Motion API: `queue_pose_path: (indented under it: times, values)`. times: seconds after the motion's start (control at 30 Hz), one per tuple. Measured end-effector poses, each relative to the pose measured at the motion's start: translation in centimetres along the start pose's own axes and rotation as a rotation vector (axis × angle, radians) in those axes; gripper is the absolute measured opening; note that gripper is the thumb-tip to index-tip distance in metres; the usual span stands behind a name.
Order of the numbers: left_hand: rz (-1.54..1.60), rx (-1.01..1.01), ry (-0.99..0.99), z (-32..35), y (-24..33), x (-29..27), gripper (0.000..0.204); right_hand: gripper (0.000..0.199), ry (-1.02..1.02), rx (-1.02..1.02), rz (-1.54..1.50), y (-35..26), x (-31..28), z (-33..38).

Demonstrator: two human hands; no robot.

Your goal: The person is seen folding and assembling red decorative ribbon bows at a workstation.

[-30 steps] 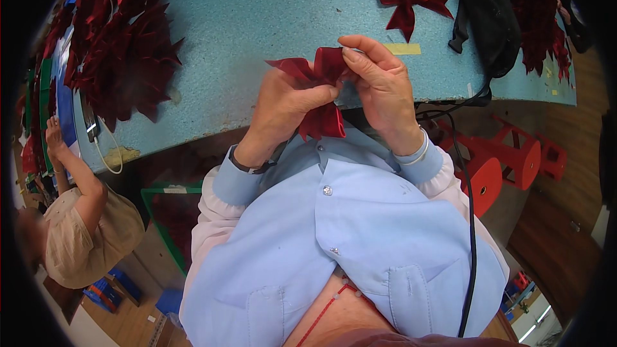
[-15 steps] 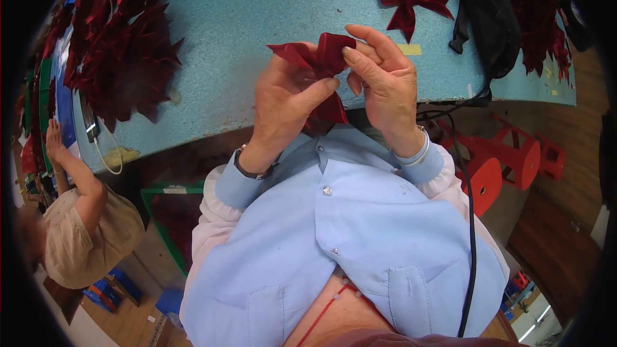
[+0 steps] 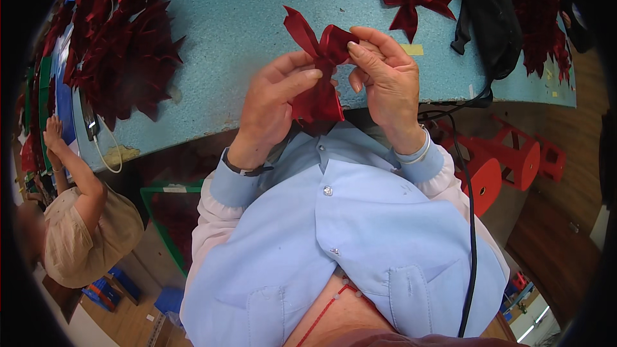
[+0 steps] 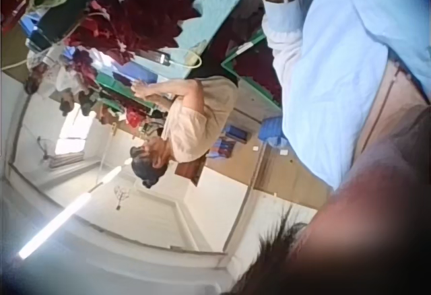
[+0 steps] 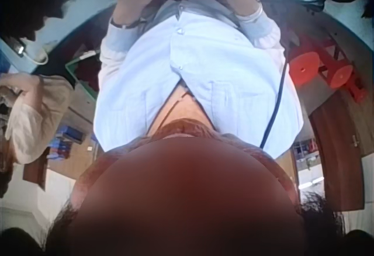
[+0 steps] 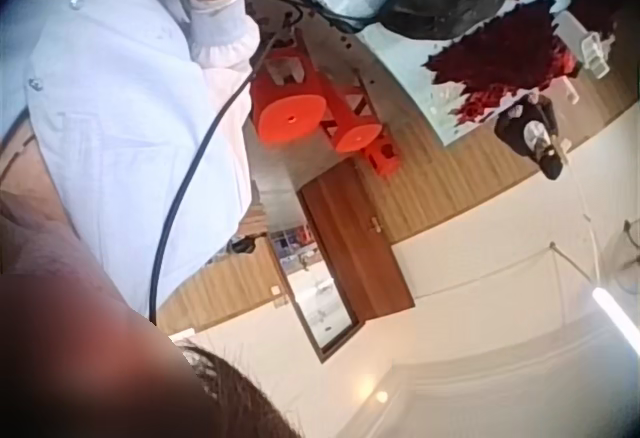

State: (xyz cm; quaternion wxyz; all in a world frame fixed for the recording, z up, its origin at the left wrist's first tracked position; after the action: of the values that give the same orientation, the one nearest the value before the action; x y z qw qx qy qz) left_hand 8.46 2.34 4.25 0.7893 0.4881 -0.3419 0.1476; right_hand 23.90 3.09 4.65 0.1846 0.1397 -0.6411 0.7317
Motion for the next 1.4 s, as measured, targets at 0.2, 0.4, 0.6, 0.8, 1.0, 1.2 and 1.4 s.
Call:
queue_pose_path:
  times: [0.2,0.4,0.6,0.8,1.0,1.2,1.4]
  values:
    - [-0.254,-0.009,0.057,0.0,-0.4,0.3,0.031,0.025,-0.029,-0.010,-0.010,0.0,0.0,0.5]
    - [-0.413,0.024,0.031,0.1,-0.3,0.7,0.029,0.026,-0.063,0.119,-0.138,-0.5,-0.3,0.6]
    - [-0.262,0.021,-0.067,0.0,-0.6,0.6,0.029,0.027,-0.042,0.159,-0.204,-0.8,-0.5,-0.1]
    - [-0.234,0.037,-0.089,-0.3,-0.6,0.6,0.029,0.029,-0.042,0.177,-0.192,-0.6,-1.0,-0.4]
    - [-0.210,-0.018,0.003,-1.2,-0.7,0.4,0.029,0.030,-0.020,0.143,-0.224,-0.9,-0.4,-0.6]
    - [-0.290,0.007,-0.029,-1.7,-0.7,0.4,0.028,0.029,-0.082,-0.005,-0.084,-0.3,-1.2,-0.9]
    - [-0.265,-0.005,-0.101,-1.7,-0.7,1.0,0.027,0.024,-0.039,-0.043,-0.055,-0.2,-1.7,-1.4]
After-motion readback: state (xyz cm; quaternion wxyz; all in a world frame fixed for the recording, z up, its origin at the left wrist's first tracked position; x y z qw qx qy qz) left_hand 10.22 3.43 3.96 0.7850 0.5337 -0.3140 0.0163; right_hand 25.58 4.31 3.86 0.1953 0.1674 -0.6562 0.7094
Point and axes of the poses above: each hand's wrist, its own z-axis away from the middle knuckle, its own x-axis out of the palm, y = z × x, the point moved 3 cm from there along -z, towards the middle knuckle, and after that the axes turned 2 degrees about -y, right-handed, at the moved point
